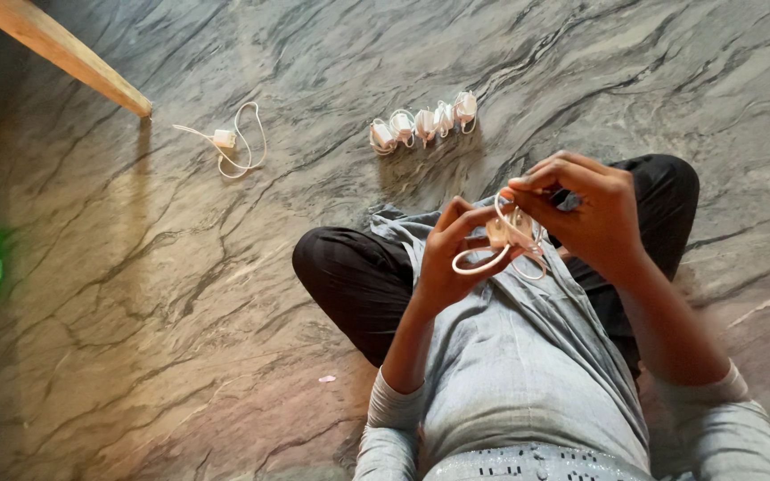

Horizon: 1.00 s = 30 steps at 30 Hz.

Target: The person winds a long white cable around several white power adapters one by one while sitting on the floor.

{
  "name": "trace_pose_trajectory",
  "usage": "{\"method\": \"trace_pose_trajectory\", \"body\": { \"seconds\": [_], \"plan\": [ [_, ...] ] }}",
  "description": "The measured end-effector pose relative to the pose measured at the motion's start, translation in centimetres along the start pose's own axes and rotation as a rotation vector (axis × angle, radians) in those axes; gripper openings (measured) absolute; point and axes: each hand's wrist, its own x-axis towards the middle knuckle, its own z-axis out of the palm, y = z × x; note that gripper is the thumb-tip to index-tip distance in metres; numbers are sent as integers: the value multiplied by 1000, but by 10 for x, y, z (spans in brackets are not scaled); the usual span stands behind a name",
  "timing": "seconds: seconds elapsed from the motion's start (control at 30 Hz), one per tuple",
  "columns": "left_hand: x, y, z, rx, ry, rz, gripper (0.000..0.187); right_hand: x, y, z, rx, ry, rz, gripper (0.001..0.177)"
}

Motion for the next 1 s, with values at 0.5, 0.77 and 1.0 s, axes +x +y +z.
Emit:
{"method": "trace_pose_trajectory", "body": {
  "seconds": [0.5, 0.77, 1.0],
  "plan": [
    [-3, -19, -5, 12, 98, 87, 56, -20, -13, -3, 88, -28, 105, 31],
    [-8, -14, 0, -153, 33, -46, 50, -45, 17, -5, 301, -37, 399, 23],
    [-8, 23, -22, 11, -268, 12, 54, -33, 48, -21, 1014, -471, 723, 48]
  ]
}}
